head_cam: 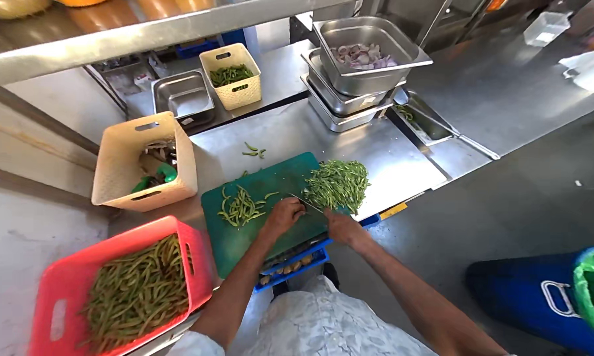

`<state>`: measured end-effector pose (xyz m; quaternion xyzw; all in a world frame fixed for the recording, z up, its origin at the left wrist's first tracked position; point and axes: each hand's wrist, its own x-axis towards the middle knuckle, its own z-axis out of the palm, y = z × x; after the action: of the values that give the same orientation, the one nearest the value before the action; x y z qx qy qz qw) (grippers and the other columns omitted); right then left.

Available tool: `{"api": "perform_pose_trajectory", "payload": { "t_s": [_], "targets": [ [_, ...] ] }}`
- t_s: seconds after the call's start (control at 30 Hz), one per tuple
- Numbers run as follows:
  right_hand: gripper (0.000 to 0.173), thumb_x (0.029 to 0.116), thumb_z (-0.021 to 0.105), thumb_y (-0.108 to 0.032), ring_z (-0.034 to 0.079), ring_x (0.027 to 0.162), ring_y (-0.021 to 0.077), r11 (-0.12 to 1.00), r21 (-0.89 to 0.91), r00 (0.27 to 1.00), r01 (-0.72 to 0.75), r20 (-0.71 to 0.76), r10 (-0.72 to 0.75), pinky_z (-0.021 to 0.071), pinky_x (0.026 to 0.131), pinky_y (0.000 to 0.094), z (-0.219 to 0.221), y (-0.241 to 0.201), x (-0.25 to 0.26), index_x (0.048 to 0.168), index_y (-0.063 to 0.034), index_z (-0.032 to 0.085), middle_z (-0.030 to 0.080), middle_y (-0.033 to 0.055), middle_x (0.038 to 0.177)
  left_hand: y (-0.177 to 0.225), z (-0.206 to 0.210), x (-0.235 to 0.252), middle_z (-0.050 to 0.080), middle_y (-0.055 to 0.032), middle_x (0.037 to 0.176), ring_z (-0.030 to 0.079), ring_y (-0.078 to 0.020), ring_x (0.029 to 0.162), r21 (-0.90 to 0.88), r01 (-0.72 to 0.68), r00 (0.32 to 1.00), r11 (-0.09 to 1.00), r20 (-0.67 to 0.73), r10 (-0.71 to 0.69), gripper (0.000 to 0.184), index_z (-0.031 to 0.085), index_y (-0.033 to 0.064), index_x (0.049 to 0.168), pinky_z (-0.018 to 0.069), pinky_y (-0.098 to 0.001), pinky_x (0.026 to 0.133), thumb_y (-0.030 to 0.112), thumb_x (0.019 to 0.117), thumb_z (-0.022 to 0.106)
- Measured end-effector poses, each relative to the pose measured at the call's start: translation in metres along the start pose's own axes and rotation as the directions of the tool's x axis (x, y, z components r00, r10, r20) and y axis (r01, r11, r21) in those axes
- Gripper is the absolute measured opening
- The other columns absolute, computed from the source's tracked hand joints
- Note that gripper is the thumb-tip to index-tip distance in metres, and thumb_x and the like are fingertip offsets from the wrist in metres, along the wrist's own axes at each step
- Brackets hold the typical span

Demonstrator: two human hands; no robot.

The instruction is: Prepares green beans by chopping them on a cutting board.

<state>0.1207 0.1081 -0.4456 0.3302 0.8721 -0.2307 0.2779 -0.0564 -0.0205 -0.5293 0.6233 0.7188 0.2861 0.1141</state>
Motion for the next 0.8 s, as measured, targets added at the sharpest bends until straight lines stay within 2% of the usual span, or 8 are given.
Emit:
{"api": "perform_pose_trajectory", "payload": {
  "t_s": [0.07, 0.17, 0.27, 0.33, 0.47, 0.63, 0.73, 0.8],
  "targets": [
    [0.039, 0.1001, 0.060, -0.018, 0.070, 0.102, 0.0409, 1.000, 0.031, 1.000, -0.004, 0.003, 0.004, 0.0568, 0.082, 0.0623, 0.007, -0.001, 0.009, 0.137, -0.0131, 0.049, 0.069, 0.0197, 0.112, 0.001, -0.001, -0.001, 0.072, -0.0058, 0.098, 0.069, -0.0203, 0.101, -0.013, 0.019, 1.000, 1.000, -0.022, -0.020, 0.011, 0.079, 0.0116, 0.099, 0.0569, -0.0385, 0.096, 0.019, 0.0965, 0.072],
    [0.042, 0.1001, 0.059, -0.018, 0.070, 0.104, 0.0415, 1.000, 0.022, 1.000, 0.003, -0.003, -0.003, 0.0567, 0.083, 0.0623, 0.008, -0.002, 0.008, 0.140, -0.0136, 0.048, 0.069, 0.0205, 0.114, 0.009, -0.012, -0.010, 0.073, -0.0051, 0.105, 0.069, -0.0177, 0.103, -0.037, 0.193, 0.980, 0.980, -0.046, -0.195, 0.018, 0.079, 0.0121, 0.105, 0.0579, -0.0379, 0.097, 0.026, 0.0948, 0.076],
    [0.042, 0.1007, 0.059, -0.020, 0.071, 0.102, 0.0409, 1.000, 0.021, 1.000, -0.006, -0.013, 0.007, 0.0575, 0.081, 0.0610, 0.008, -0.002, 0.006, 0.140, -0.0156, 0.047, 0.069, 0.0194, 0.111, 0.011, -0.019, -0.016, 0.073, -0.0060, 0.100, 0.070, -0.0178, 0.095, -0.047, 0.314, 0.949, 0.948, -0.023, -0.315, 0.012, 0.078, 0.0106, 0.102, 0.0599, -0.0386, 0.089, 0.019, 0.0957, 0.072],
    [0.040, 0.1009, 0.059, -0.019, 0.070, 0.102, 0.0417, 1.000, -0.023, 1.000, -0.007, -0.017, 0.007, 0.0574, 0.080, 0.0617, 0.003, -0.001, 0.004, 0.139, -0.0169, 0.049, 0.070, 0.0197, 0.112, 0.014, -0.018, -0.014, 0.072, -0.0072, 0.098, 0.070, -0.0192, 0.092, -0.029, 0.319, 0.948, 0.947, 0.027, -0.318, 0.013, 0.078, 0.0092, 0.102, 0.0597, -0.0396, 0.088, 0.017, 0.0972, 0.069],
    [0.041, 0.0970, 0.062, -0.015, 0.070, 0.101, 0.0411, 0.993, -0.115, 0.996, -0.007, -0.086, -0.003, 0.0568, 0.078, 0.0613, -0.014, -0.002, -0.011, 0.137, -0.0195, 0.057, 0.071, 0.0180, 0.111, 0.018, -0.019, 0.000, 0.072, -0.0110, 0.104, 0.070, -0.0240, 0.098, 0.014, 0.236, 0.967, 0.972, 0.090, -0.236, 0.015, 0.078, 0.0058, 0.103, 0.0585, -0.0429, 0.093, 0.014, 0.0987, 0.066],
    [0.040, 0.1024, 0.055, -0.017, 0.071, 0.101, 0.0431, 0.998, -0.066, 0.999, 0.002, -0.039, -0.004, 0.0570, 0.080, 0.0636, -0.005, -0.005, 0.002, 0.142, -0.0180, 0.050, 0.071, 0.0202, 0.112, 0.017, -0.017, 0.003, 0.072, -0.0111, 0.100, 0.071, -0.0247, 0.096, 0.026, 0.170, 0.982, 0.985, 0.078, -0.171, 0.013, 0.078, 0.0064, 0.101, 0.0587, -0.0437, 0.092, 0.012, 0.0980, 0.066],
    [0.042, 0.0946, 0.065, -0.016, 0.070, 0.101, 0.0408, 0.992, -0.129, 0.999, 0.007, -0.051, -0.014, 0.0561, 0.077, 0.0627, -0.020, -0.008, -0.012, 0.136, -0.0198, 0.058, 0.071, 0.0178, 0.111, 0.020, -0.019, 0.001, 0.072, -0.0115, 0.104, 0.070, -0.0250, 0.099, 0.000, 0.189, 0.979, 0.982, 0.076, -0.189, 0.013, 0.078, 0.0055, 0.100, 0.0582, -0.0442, 0.093, 0.011, 0.0982, 0.066],
    [0.042, 0.0957, 0.064, -0.017, 0.070, 0.100, 0.0412, 0.995, -0.099, 0.998, 0.012, -0.059, -0.018, 0.0569, 0.078, 0.0627, -0.009, -0.009, -0.007, 0.137, -0.0173, 0.056, 0.071, 0.0186, 0.111, 0.018, -0.019, 0.001, 0.072, -0.0117, 0.105, 0.070, -0.0250, 0.100, 0.000, 0.196, 0.976, 0.981, 0.093, -0.195, 0.014, 0.077, 0.0048, 0.100, 0.0577, -0.0435, 0.095, 0.011, 0.0987, 0.065]
  ]
}}
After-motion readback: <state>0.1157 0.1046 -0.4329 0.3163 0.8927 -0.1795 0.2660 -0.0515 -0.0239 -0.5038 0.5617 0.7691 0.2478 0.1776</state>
